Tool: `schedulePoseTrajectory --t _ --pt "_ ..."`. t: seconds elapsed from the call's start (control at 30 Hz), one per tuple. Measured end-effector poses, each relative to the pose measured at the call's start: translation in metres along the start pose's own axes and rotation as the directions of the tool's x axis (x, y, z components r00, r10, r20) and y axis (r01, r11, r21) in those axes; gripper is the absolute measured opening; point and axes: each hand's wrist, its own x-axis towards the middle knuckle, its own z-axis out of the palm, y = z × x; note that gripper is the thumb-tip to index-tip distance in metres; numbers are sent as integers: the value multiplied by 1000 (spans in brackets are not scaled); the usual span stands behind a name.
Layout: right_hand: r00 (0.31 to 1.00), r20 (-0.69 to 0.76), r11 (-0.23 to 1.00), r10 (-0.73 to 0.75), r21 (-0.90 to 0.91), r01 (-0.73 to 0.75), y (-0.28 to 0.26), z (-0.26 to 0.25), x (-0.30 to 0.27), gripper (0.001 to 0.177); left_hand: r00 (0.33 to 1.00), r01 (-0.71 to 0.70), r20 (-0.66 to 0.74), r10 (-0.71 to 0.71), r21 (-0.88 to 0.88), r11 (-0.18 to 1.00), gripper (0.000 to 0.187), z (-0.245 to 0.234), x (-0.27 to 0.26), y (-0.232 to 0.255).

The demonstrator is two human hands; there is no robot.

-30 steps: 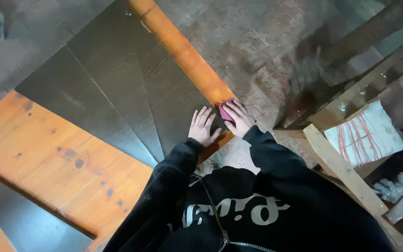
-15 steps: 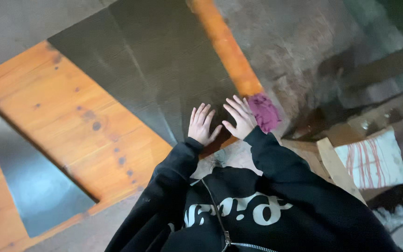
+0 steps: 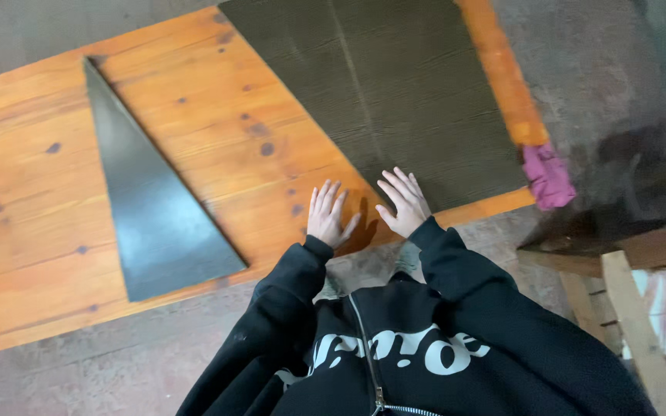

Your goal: The person sands two dark triangular wooden pieces on a wooden workbench using a pink sanding block. They repeatedly rub the surfaces, flip the pieces, and reposition them to sand different areas.

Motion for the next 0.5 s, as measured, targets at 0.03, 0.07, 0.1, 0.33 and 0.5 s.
schedulePoseTrajectory --t 0.03,0.07,0.1,0.33,0.5 --pt "1000 2 1000 -5 6 5 -17 12 3 64 1000 5 -8 -5 24 1000 67 -16 -12 -15" --pt "1000 4 1000 -10 12 10 -34 24 5 64 1000 10 -16 -9 48 999 66 -31 -24 -31" --pt "1000 10 1000 -16 17 16 -50 35 7 64 1000 19 -16 -18 51 998 66 -42 -36 -46" --pt "996 75 997 -44 72 39 -132 94 22 62 985 155 -90 -146 103 982 65 -107 -105 -117" --pt "991 110 991 -73 118 60 -158 106 35 60 967 235 -128 -219 128 963 65 -126 -126 -139"
